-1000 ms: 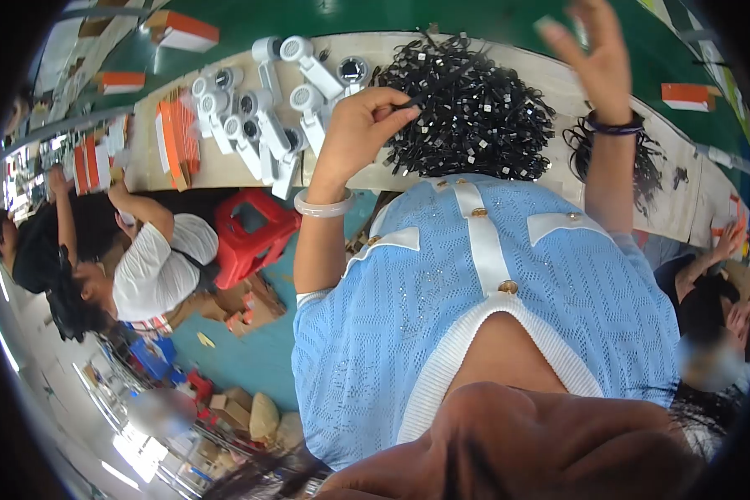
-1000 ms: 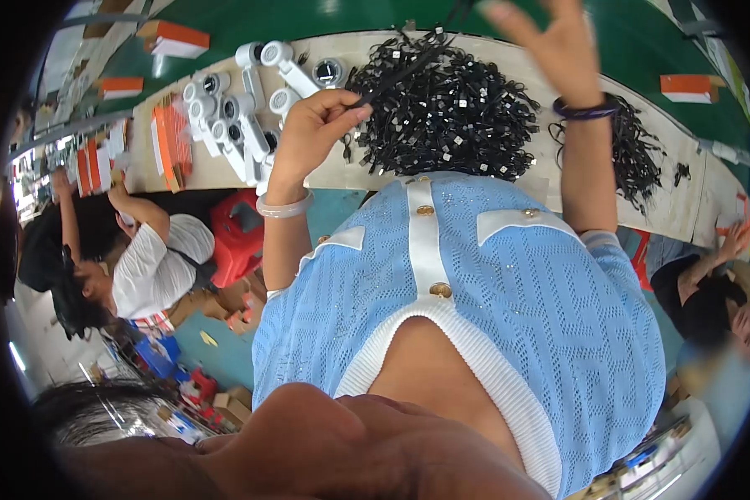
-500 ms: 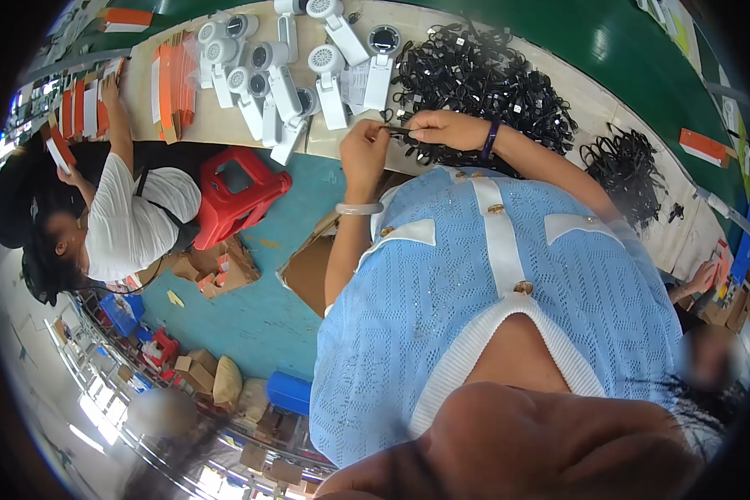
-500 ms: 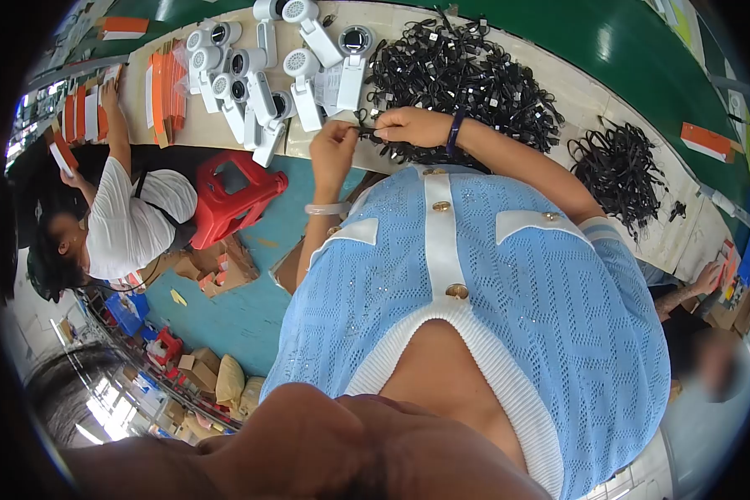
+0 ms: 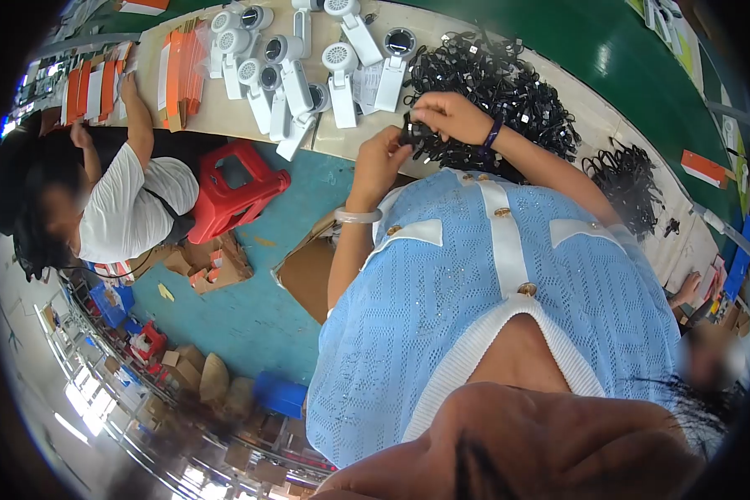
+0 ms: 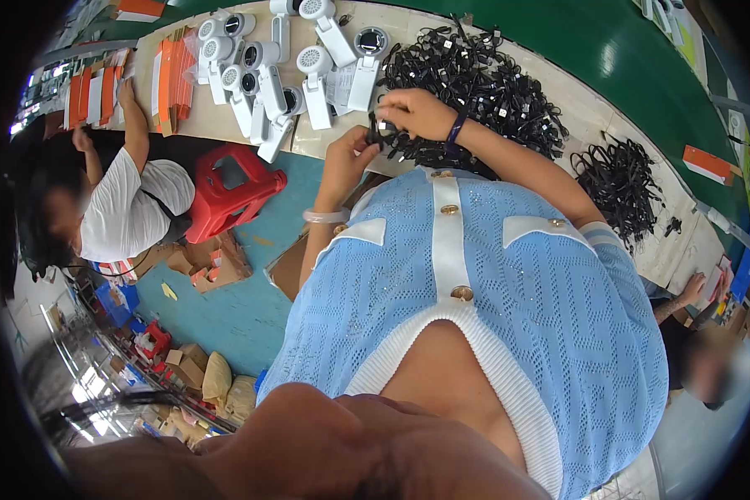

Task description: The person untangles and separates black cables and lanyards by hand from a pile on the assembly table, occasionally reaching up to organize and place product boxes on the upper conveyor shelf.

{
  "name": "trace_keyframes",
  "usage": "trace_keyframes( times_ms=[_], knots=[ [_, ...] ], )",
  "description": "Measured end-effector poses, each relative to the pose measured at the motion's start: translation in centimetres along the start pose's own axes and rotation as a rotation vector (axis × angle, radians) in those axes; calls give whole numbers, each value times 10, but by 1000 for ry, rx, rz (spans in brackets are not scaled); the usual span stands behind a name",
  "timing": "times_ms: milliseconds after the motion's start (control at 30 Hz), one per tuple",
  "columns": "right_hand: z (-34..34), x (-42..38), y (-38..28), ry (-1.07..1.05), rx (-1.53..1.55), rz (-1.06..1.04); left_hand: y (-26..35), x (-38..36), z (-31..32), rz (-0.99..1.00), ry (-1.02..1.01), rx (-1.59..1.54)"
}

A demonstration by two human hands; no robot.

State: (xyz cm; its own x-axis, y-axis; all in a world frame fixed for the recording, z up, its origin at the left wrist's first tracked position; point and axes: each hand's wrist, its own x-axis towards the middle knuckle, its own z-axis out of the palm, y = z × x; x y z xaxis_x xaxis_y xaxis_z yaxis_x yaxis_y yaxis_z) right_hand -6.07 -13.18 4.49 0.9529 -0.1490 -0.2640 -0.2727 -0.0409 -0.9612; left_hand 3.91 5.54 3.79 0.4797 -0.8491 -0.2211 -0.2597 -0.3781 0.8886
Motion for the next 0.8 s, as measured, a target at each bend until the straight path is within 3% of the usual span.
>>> trace_keyframes(
  times_ms=[33,100,133,167,200,233,267,333,367,467,500,533,600,633,733,800],
  knots=[
    [-3,2,3,50,9,79,11,2,-3,-39,-18,-287],
    [5,0,27,41,-103,-91,28,3,-9,-115,-54,-861],
    [7,1,39,37,-157,-179,29,6,-8,-97,52,-955],
    [8,-15,1,-109,-220,-38,29,11,-6,-79,156,-1049],
    [10,-23,-6,-167,-250,-113,28,16,-4,-60,259,-1143],
    [13,-28,-11,-192,-394,-109,21,20,-2,-75,312,-1101],
    [14,-30,-17,-216,-539,-104,12,19,0,26,317,-709],
    [2,-33,-39,-175,-511,-164,-1,15,4,207,305,80],
    [-2,-36,-45,-152,-493,-192,11,10,1,367,240,303],
    [-22,-26,-18,52,-311,-232,29,1,-3,-105,-342,-837],
    [-20,-30,-13,52,-273,-123,42,-3,-1,-104,-238,-1123],
    [-12,-31,12,67,-144,-259,41,2,3,-79,-128,-1085],
    [-4,-46,-12,-62,-415,-92,32,15,10,-39,89,-1005],
    [2,-53,-30,-42,-565,-116,26,16,12,-40,194,-701],
    [-12,-50,-38,41,-650,-397,36,12,4,228,145,313],
    [-26,-44,-40,80,-456,-434,39,9,-1,97,-126,-117]
  ],
)
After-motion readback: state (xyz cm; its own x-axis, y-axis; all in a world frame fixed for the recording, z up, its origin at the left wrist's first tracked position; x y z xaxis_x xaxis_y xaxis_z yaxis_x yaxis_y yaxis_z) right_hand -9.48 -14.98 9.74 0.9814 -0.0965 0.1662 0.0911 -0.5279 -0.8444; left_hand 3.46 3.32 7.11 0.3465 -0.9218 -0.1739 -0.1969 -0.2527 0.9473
